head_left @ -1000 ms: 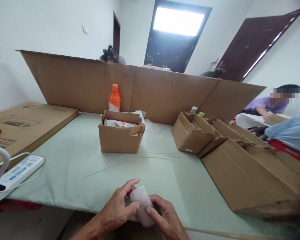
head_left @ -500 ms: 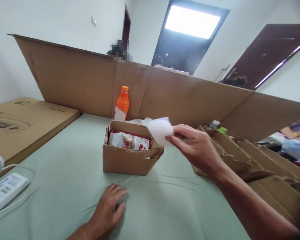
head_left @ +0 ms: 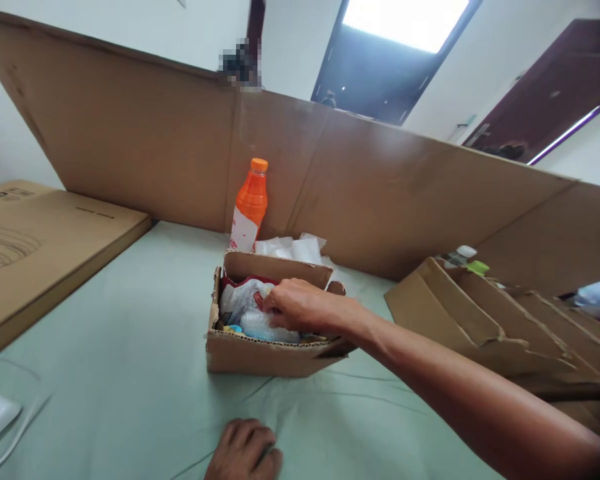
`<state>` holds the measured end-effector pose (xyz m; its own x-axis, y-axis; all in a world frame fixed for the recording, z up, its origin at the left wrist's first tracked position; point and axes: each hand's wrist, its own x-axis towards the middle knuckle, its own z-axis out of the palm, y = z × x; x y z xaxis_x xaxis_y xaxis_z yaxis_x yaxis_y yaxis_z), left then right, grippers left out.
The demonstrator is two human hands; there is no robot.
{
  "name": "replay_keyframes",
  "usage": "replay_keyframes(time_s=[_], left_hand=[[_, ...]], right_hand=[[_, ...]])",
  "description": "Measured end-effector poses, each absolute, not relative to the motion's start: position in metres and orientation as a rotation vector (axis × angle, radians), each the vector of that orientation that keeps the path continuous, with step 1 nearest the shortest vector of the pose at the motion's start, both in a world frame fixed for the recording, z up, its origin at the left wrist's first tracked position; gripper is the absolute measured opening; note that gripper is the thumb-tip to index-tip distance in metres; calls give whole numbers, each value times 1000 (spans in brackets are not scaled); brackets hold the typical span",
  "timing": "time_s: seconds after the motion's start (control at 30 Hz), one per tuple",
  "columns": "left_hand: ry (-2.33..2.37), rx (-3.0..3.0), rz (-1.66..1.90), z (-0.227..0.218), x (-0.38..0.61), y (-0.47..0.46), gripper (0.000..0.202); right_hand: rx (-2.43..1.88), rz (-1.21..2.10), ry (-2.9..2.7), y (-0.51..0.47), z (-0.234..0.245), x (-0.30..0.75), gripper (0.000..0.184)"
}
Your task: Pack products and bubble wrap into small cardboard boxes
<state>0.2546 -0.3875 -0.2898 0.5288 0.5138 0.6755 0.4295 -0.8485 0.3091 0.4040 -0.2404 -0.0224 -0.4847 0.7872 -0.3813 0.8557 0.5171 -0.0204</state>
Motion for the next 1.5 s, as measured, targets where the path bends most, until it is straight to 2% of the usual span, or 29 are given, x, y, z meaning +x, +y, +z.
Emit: replay_keyframes(time_s=[0.07,0.17,0.27,0.37,0.43,0.53,0.63,0.8,0.9,0.97,1.1,1.27,1.4,1.5], left_hand=[[727,2622,1232,-282,251,-385,23],[705,2421,1166,-262,239,-380,28],[930,2155,1211,-239,216,-372,24],[1256,1906,1398,-218,190,-357,17],[1362,1750,1450,-204,182,-343,31],[1305,1594,1420,-185,191,-323,63],[1239,1527,1389,-176,219,-319,71],[1291,1619,1406,-197,241,-372,69],[1265,1728,1339,-215,229,-406,72],[1248,1745,1305,-222,216,-410,80],[1162,1764,1193,-226,200,-375,110],[875,1707,1018,-217,201,-327,134],[891,1742,1082,-211,208,-323,135],[1039,1720,1199,-211,206,-328,130]], right_hand=[[1360,-365,2484,-240,-20,409,10],[1537,-406,2703,-253,-6,435,19],[2180,-227,2848,-292,6,484,26],[2801,6,2678,-343,-17,532,28],[2951,-174,2542,-369,-54,546,31],[2890,-627,2529,-385,-118,529,46],[2777,-932,2626,-380,-155,492,53],[2825,-1232,2547,-385,-160,490,46],[2834,-1372,2540,-397,-159,508,48],[2843,-1513,2541,-400,-161,512,54],[2892,-1780,2491,-391,-174,501,64],[3017,-1872,2384,-382,-198,494,65],[3024,-1825,2341,-373,-206,498,57],[2921,-1778,2443,-351,-203,490,60]])
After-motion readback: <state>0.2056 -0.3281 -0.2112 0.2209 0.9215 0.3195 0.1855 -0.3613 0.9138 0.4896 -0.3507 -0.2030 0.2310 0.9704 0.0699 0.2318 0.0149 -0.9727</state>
